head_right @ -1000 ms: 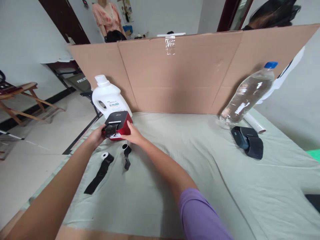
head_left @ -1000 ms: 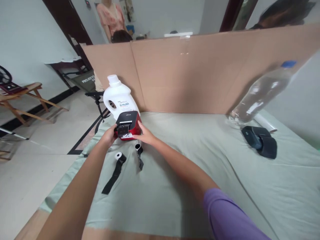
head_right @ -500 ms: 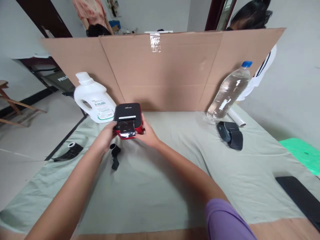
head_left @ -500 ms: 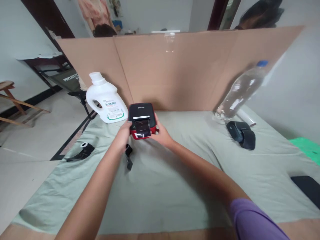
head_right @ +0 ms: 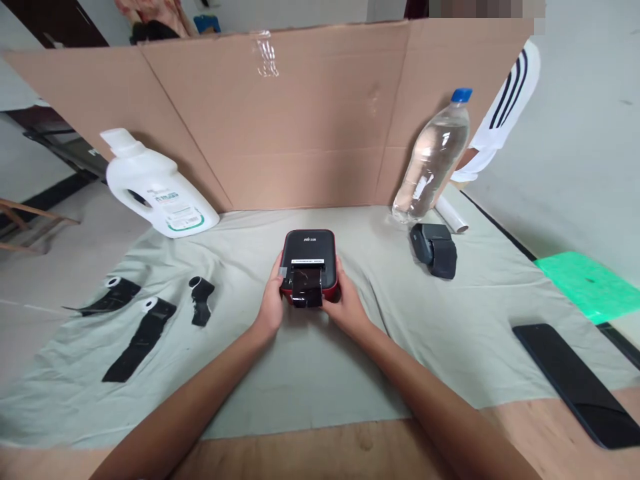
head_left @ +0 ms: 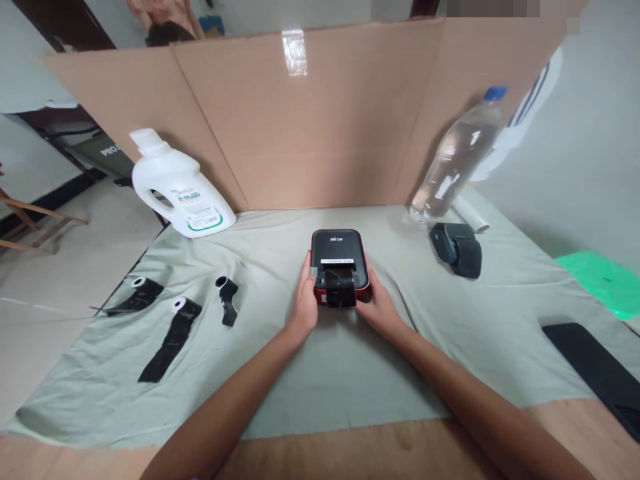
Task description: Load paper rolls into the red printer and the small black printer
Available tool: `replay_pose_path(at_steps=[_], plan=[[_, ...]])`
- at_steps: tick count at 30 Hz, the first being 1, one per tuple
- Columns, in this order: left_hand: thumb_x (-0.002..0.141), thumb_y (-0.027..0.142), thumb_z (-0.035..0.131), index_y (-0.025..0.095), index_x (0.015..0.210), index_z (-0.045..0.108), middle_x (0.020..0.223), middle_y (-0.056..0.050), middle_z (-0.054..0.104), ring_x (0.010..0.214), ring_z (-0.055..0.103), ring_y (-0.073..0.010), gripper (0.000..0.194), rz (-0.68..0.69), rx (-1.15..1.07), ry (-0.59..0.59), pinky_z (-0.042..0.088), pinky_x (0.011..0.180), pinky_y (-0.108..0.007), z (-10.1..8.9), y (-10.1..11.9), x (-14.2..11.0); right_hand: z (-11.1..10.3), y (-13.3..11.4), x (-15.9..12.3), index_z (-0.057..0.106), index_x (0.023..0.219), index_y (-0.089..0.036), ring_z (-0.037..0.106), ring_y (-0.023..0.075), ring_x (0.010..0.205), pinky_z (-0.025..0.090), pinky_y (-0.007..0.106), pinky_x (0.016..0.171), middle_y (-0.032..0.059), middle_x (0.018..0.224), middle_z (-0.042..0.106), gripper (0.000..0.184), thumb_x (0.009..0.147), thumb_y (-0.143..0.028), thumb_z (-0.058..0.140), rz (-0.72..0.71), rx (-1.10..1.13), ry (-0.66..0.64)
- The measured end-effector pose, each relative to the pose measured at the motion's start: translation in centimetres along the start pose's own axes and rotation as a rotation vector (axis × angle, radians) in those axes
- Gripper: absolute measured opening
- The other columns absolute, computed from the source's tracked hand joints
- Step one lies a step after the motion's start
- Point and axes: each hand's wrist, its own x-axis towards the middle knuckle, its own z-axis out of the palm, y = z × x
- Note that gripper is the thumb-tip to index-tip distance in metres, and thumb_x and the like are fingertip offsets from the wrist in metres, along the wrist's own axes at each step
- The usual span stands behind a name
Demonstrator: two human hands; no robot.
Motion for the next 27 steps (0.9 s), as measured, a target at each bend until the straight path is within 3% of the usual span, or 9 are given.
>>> replay_pose_path(at_steps=[3,10,16,21,27], plan=[[0.098,0.028,0.034,0.022,0.157,0.04,0.166,-0.001,0.036,0.155,0.027,-0.0198,0.06,0.024,-0.09,-0.004,0.023,0.129,-0.038,0.0,0.0,0.1,0.1,-0.2,0.4,0.021,0.164,-0.03,0.03,0.033,0.154,0.027,0.054,0.126,0.0085,0.167,0.031,0.105,0.08,-0.046,0.081,0.0,0.012,0.0],[0.097,0.038,0.045,0.027,0.155,0.044,0.155,-0.002,0.053,0.152,0.035,-0.0236,0.059,-0.02,-0.05,0.037,0.032,0.125,-0.041,-0.2,-0.3,-0.1,0.3,-0.4,0.3,0.019,0.164,-0.031,0.03,0.0325,0.154,0.027,0.055,0.125,0.0096,0.165,0.036,0.101,0.083,-0.044,0.078,-0.022,-0.047,-0.006],[0.1,0.039,0.041,0.026,0.148,0.05,0.159,-0.002,0.046,0.151,0.037,-0.0206,0.05,-0.017,-0.009,0.034,0.029,0.126,-0.035,-0.9,0.8,-0.3,0.6,-0.3,0.0,0.019,0.164,-0.032,0.035,0.0347,0.151,0.03,0.057,0.123,0.0093,0.163,0.038,0.1,0.084,-0.043,0.076,-0.012,-0.112,0.016],[0.093,0.035,0.054,0.021,0.117,0.06,0.127,-0.008,0.067,0.123,0.061,-0.0227,0.029,-0.078,0.039,0.096,0.046,0.108,-0.037,-1.8,1.3,0.4,0.6,-0.4,-0.3,0.016,0.165,-0.031,0.044,0.0359,0.145,0.038,0.057,0.119,0.0101,0.162,0.041,0.098,0.086,-0.041,0.074,0.008,-0.139,0.012],[0.086,0.029,0.057,0.022,0.105,0.057,0.109,-0.004,0.067,0.106,0.063,-0.0196,0.02,-0.158,-0.015,0.036,0.05,0.093,-0.031,-2.4,1.1,1.4,0.5,-0.4,-0.4,0.017,0.165,-0.032,0.047,0.038,0.142,0.04,0.059,0.116,0.0107,0.159,0.044,0.098,0.085,-0.041,0.074,0.049,-0.155,0.014]])
